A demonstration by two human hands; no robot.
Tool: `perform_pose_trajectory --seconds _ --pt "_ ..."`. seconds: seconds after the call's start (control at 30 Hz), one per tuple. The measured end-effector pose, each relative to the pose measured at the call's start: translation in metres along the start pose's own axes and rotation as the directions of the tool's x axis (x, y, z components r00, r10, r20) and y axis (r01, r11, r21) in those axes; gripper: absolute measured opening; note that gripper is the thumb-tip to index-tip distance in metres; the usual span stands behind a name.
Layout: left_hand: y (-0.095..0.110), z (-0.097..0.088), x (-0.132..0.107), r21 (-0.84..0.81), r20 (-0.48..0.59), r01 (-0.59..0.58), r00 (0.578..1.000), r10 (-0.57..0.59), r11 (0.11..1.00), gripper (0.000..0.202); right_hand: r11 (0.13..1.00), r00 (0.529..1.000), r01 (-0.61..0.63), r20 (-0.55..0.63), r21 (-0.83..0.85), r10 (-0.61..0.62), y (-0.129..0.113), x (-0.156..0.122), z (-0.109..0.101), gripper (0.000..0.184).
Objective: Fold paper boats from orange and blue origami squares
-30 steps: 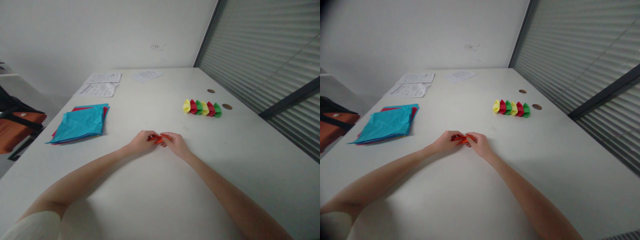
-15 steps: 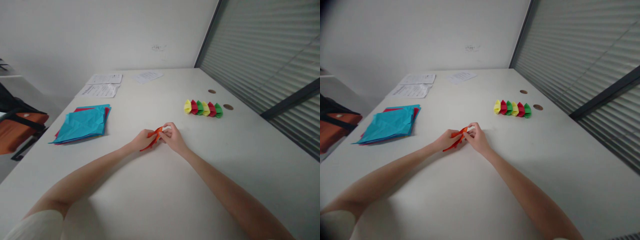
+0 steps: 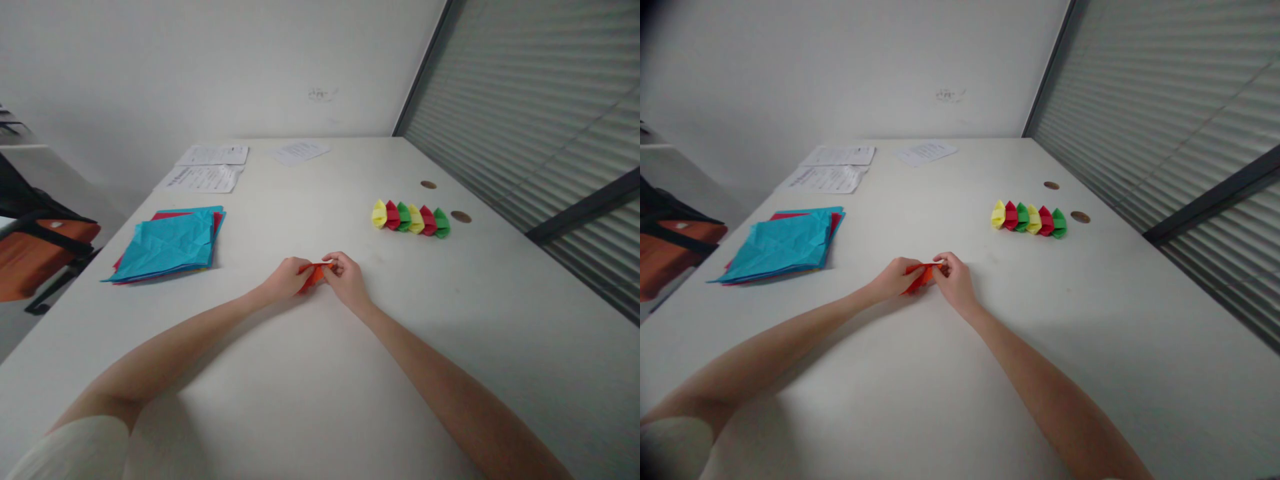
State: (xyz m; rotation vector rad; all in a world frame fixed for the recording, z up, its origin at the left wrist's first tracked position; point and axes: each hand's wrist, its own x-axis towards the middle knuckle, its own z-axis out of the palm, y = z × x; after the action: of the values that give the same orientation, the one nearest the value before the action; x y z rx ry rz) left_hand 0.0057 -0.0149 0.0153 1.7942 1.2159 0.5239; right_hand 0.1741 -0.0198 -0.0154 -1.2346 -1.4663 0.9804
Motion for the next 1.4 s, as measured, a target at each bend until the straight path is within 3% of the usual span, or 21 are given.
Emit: perform_pose_trajectory --seconds 0.13,0.3,0.5,0.63,0.7,0.83,0.93,1.1,1.2,1.4 --pt "-0.001 0.001 -0.001 0.192 -0.040 -0.165 0.984 0.175 0.967 0.032 0.999 0.999 -0.037 0.023 -0.027 0.037 -0.002 -0.002 0.000 0.020" --pt "-0.005 -0.004 0.001 0.277 -0.074 -0.172 0.977 0.199 0.945 0.032 0.994 0.992 -0.090 0.089 0.058 0.084 0.000 -0.003 0.000 0.029" --pt "-0.006 -0.008 0.003 0.222 -0.066 -0.190 0.976 0.209 0.957 0.029 0.998 0.992 -0.070 0.108 0.003 0.069 0.001 -0.002 -0.005 0.035" --pt "-0.007 -0.012 0.006 0.108 -0.046 -0.072 0.996 0.078 0.992 0.027 0.981 0.988 0.140 0.079 -0.131 -0.130 -0.004 -0.002 -0.018 0.037" --pt "-0.009 -0.013 0.007 0.089 -0.052 -0.049 0.997 0.054 0.995 0.028 0.970 0.981 0.189 0.082 -0.155 -0.178 -0.004 -0.001 -0.023 0.032" --pt "-0.012 -0.011 0.007 0.135 -0.073 -0.133 0.987 0.143 0.982 0.032 0.984 0.990 0.120 0.084 -0.134 -0.110 0.002 0.000 -0.023 0.022" --pt "-0.013 -0.009 0.007 0.131 -0.066 -0.181 0.979 0.191 0.975 0.030 0.995 0.996 0.053 0.074 -0.079 -0.047 0.005 0.002 -0.020 0.027" --pt "-0.010 -0.009 0.011 -0.135 -0.243 -0.080 0.969 0.046 0.988 0.041 1.000 0.989 0.010 -0.150 -0.020 -0.012 0.003 0.005 -0.024 0.035" --pt "-0.008 -0.007 0.014 -0.378 -0.309 -0.118 0.951 -0.005 0.918 0.040 0.999 0.976 0.001 -0.217 0.046 0.010 0.001 0.007 -0.025 0.037" --pt "-0.007 -0.001 0.011 -0.574 -0.235 -0.109 0.971 -0.036 0.812 0.037 0.973 0.987 -0.127 -0.076 0.193 0.144 -0.001 0.006 -0.016 0.046"
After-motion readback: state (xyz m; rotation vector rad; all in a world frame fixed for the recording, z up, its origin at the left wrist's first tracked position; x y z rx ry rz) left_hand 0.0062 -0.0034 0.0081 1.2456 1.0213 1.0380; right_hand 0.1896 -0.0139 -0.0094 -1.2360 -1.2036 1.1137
